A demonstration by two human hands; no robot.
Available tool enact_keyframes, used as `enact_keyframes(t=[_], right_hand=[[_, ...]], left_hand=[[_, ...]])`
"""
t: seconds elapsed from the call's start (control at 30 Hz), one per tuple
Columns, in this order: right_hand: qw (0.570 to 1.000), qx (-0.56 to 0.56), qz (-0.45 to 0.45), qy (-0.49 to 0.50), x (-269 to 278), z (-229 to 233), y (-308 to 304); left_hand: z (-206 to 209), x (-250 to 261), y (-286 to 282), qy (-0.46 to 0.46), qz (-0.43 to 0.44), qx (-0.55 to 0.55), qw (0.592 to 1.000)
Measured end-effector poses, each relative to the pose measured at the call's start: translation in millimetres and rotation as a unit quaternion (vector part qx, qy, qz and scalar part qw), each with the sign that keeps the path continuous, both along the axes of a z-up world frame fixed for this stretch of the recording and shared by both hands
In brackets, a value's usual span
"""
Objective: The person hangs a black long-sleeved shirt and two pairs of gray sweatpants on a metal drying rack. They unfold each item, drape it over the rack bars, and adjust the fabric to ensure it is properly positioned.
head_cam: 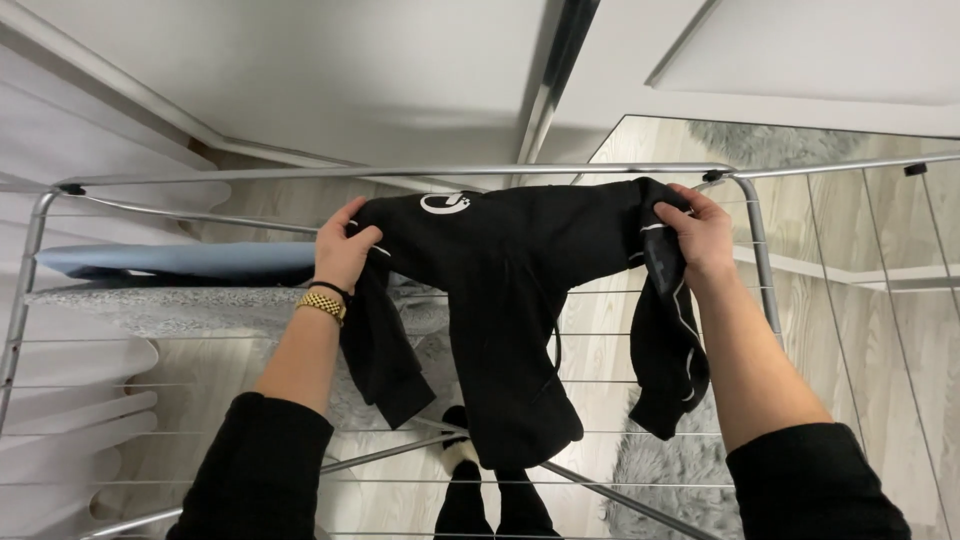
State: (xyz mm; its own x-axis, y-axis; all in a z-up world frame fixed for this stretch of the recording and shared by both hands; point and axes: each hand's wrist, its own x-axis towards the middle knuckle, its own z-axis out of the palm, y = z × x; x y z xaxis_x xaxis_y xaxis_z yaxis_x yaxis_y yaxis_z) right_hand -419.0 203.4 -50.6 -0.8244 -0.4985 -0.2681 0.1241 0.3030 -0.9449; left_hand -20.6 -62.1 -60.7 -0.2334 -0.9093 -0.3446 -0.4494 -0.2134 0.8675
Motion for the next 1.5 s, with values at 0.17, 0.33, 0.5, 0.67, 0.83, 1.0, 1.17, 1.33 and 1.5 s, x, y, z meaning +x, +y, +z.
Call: enact_keyframes(t=[0.17,0.33,0.5,0.67,0.83,1.0,1.17,1.33,1.5], right_hand=[[1.0,0.009,0.001,-0.002,9.1,6.8,-5.3],[1.0,0.026,0.017,-0.001,10.5,5.3,-11.8],[0.984,0.149,0.061,0.077,-14.5,-25.0,-5.5],[0.958,0.21,0.076,0.18,-5.2,3.7,6.0],[0.928,0.225,0.09,0.283,5.4,25.1,35.9],[0.9,0.286,0.1,0.312,39.7,41.9,85.5],[0.893,0.364,0.114,0.239,89.4,73.1,122.0],[0.933,0.344,0.083,0.069,129.1,89.8,127.7],[0.987,0.138,-0.014,-0.079,128.5,62.2,123.0]], left_hand=[[-25.9,9.1,-20.4,-0.015,0.004,-0.041,0.999],[-46.3,24.8,-44.0,-0.053,0.028,-0.089,0.994],[-49.5,33.9,-42.5,-0.095,0.028,-0.079,0.992],[-33.0,34.9,-16.8,-0.235,0.023,-0.111,0.965],[-35.7,39.6,27.8,-0.162,-0.04,-0.437,0.884],[-4.2,46.6,110.1,-0.092,-0.07,-0.324,0.939],[7.0,58.9,182.2,-0.137,-0.08,-0.22,0.963],[17.5,62.2,232.8,-0.151,-0.104,-0.056,0.981],[30.5,51.1,243.4,-0.08,-0.069,0.052,0.993]])
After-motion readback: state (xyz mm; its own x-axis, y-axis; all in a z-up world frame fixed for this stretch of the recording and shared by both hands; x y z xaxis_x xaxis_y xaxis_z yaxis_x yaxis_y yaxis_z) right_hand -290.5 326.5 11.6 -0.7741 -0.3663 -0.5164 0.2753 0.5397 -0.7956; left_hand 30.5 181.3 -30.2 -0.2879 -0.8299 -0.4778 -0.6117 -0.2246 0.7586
